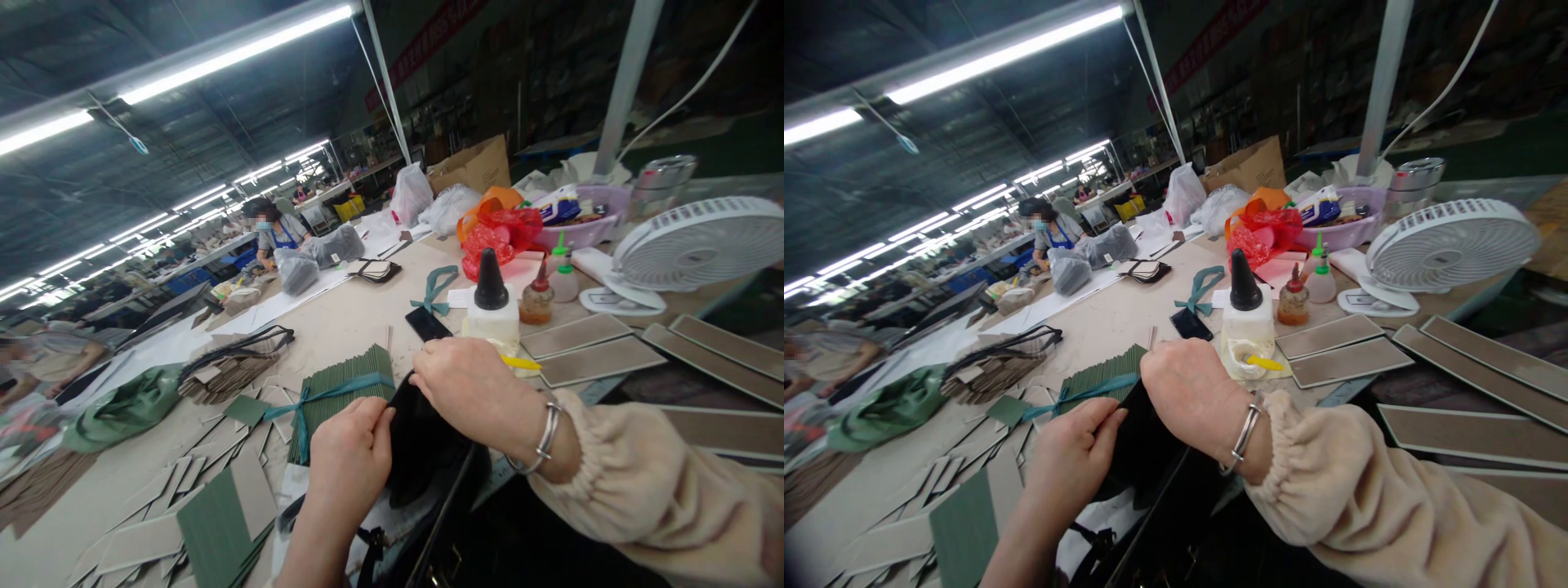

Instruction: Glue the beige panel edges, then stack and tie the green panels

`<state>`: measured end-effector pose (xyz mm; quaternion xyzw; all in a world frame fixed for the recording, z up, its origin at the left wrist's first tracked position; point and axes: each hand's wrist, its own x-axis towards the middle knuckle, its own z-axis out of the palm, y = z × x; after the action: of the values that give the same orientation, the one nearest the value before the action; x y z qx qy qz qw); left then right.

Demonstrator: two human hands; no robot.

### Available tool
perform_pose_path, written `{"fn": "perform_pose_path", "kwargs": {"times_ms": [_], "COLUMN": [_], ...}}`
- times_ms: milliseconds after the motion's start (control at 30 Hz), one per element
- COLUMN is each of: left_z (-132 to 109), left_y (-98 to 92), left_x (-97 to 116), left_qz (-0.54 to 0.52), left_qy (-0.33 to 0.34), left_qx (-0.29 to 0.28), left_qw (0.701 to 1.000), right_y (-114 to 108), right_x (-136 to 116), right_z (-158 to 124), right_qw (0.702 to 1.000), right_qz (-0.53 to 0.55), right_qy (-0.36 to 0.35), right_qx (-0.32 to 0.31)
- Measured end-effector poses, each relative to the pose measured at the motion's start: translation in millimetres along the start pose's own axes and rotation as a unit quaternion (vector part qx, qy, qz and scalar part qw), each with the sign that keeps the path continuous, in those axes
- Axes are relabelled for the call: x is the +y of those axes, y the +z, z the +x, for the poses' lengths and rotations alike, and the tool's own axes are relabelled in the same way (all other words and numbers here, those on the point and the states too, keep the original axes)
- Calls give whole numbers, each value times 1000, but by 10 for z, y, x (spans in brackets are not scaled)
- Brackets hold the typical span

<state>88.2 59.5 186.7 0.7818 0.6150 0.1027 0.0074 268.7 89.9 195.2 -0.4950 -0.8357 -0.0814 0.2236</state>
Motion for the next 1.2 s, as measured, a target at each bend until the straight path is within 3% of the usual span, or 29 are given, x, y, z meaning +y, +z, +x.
{"fn": "perform_pose_path", "kwargs": {"times_ms": [300, 633, 900, 1067, 1200], "left_z": [190, 233, 177, 219, 288], "left_y": [-124, -22, -26, -77, -134], "left_x": [168, 150, 190, 207, 285], "left_qz": [49, 13, 39, -60, -12], "left_qy": [-24, -28, -32, -9, 20], "left_qx": [-78, -25, -24, -30, -65], "left_qw": [995, 999, 998, 998, 998], "right_y": [-63, -144, -191, -15, 107], "right_x": [-20, 69, 211, 64, -66], "right_z": [35, -108, -592, -1026, -1243], "right_qw": [999, 994, 963, 941, 925], "right_qz": [7, 100, 249, 295, 330], "right_qy": [19, 30, 93, 158, 180], "right_qx": [-37, -35, 51, 46, 50]}}
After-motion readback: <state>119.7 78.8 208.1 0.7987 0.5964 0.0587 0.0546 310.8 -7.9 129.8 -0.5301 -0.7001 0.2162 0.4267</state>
